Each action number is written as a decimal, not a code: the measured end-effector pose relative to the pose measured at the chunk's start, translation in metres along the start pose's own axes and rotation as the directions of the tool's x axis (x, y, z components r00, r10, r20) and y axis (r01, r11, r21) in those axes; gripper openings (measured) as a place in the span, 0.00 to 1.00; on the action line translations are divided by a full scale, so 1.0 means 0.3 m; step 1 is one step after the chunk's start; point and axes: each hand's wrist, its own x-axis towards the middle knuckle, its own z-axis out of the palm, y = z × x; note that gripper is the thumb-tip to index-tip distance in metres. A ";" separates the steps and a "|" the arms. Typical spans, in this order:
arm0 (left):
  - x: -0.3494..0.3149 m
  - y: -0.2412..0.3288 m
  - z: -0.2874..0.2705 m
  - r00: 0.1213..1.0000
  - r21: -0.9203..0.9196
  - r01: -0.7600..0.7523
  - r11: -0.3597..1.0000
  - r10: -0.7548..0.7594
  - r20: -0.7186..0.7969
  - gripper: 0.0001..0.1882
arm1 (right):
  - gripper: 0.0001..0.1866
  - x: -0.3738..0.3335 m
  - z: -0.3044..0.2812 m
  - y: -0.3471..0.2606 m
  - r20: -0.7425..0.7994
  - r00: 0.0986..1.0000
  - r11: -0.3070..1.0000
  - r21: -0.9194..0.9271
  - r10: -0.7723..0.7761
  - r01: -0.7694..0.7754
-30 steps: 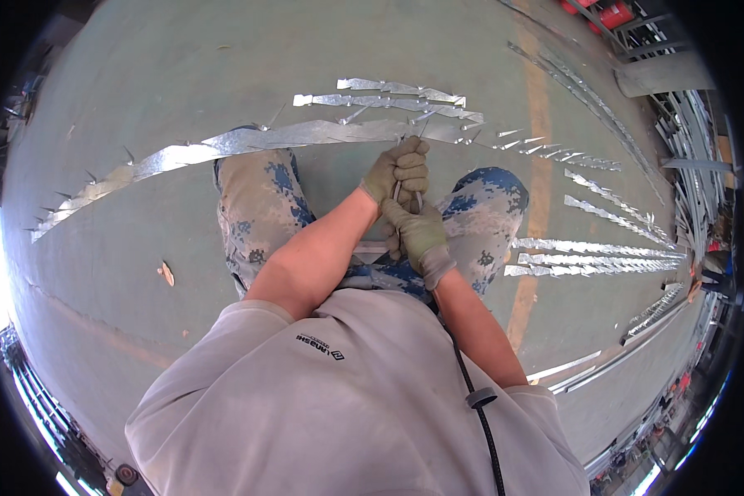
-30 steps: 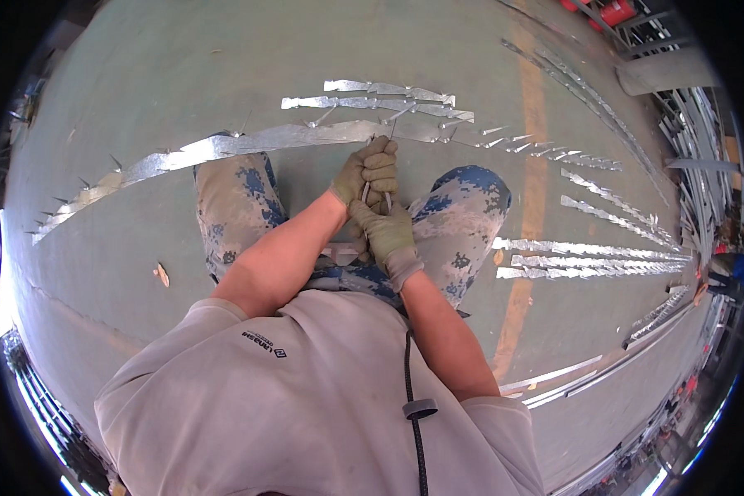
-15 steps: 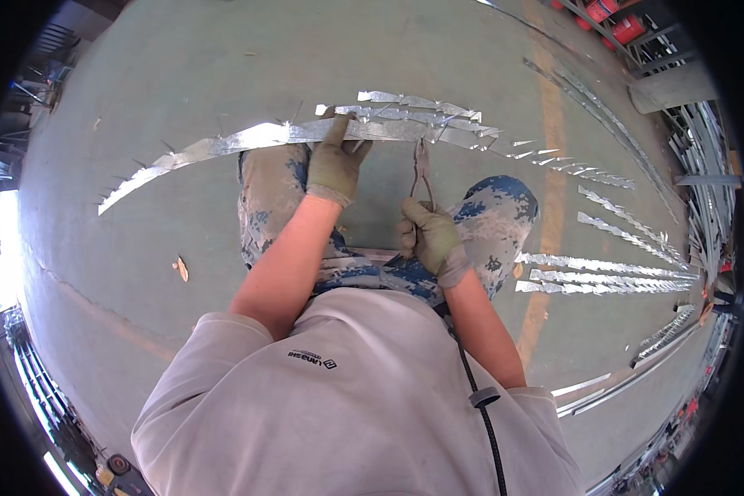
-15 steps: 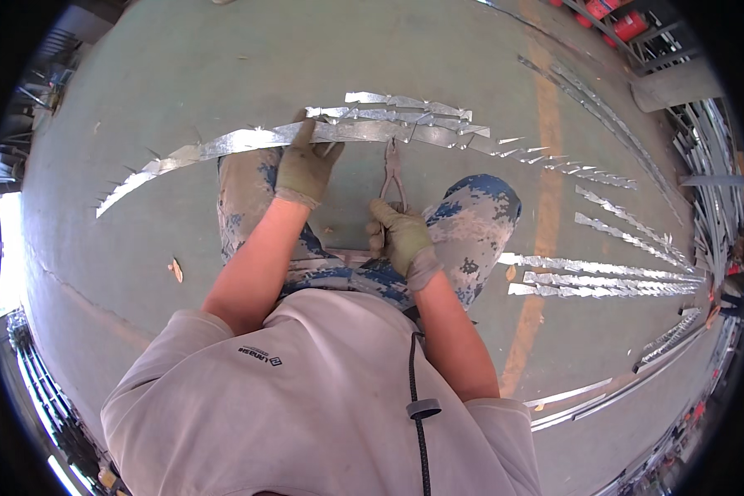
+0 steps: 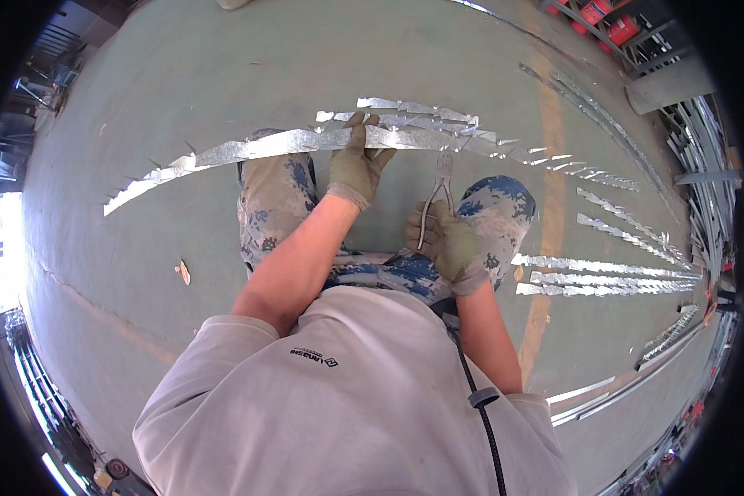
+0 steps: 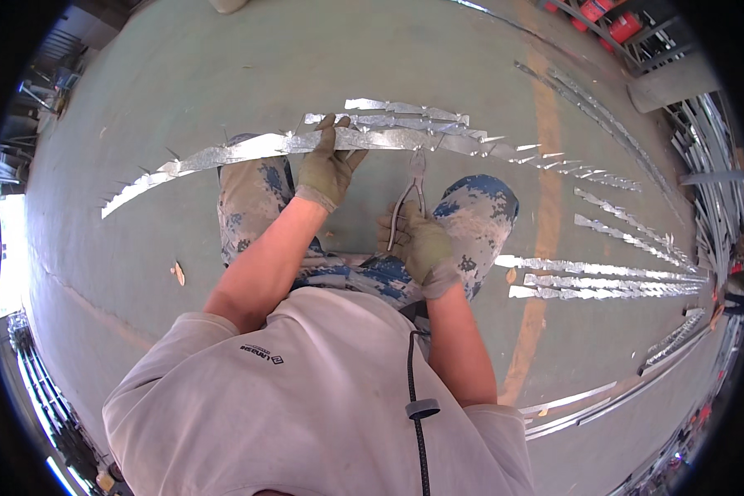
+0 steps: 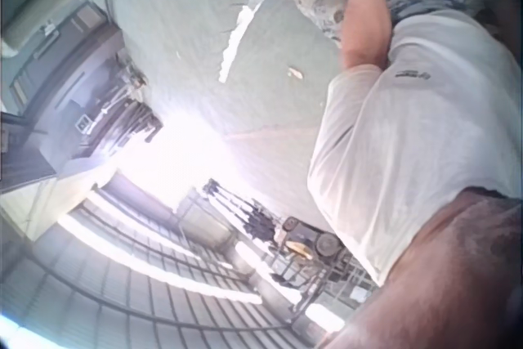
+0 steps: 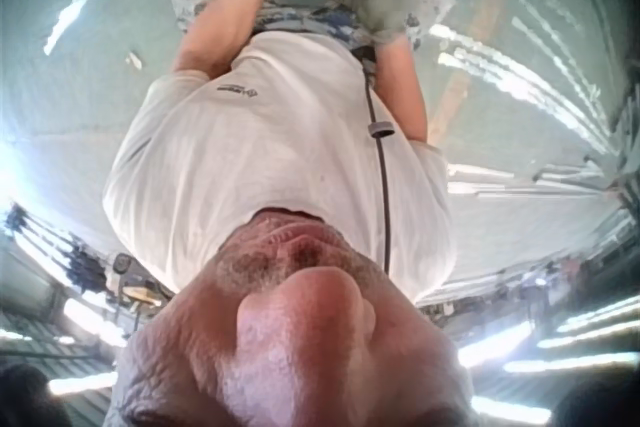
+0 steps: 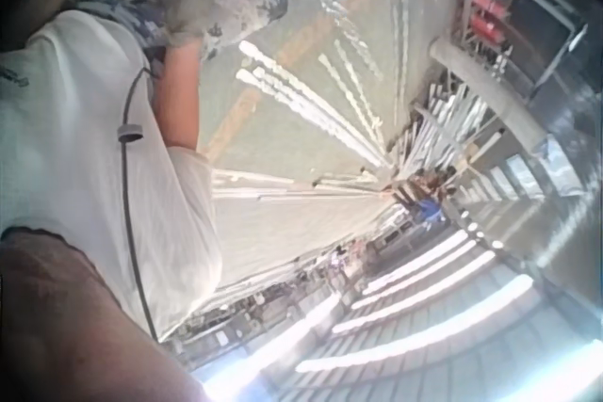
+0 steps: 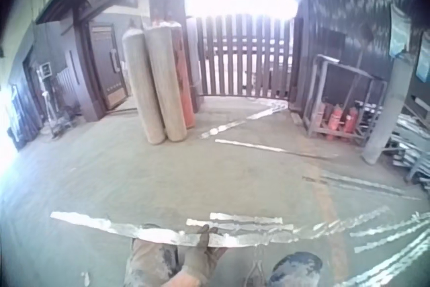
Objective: The person kneels on the floor and uses tin snips to cut a long, serrated metal strip into smaller segments. The person repeatedly positions the strip and snips to make cuts, accumulating a pile of cut pieces on the floor.
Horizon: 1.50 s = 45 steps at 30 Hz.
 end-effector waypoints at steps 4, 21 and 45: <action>0.024 0.004 -0.005 1.000 0.024 0.010 1.000 -0.011 0.007 0.16 | 0.22 -0.024 0.043 0.030 -0.091 0.995 0.987 -0.157 -0.034 0.020; 0.032 -0.015 -0.047 0.999 -0.025 0.021 0.999 -0.022 -0.048 0.14 | 0.19 0.070 0.100 0.096 -0.141 0.973 0.826 -0.559 -0.184 0.075; 0.044 -0.020 -0.060 0.997 -0.020 0.050 0.999 -0.051 -0.053 0.14 | 0.21 0.150 0.150 0.211 -0.233 0.939 0.841 -0.532 -0.253 0.094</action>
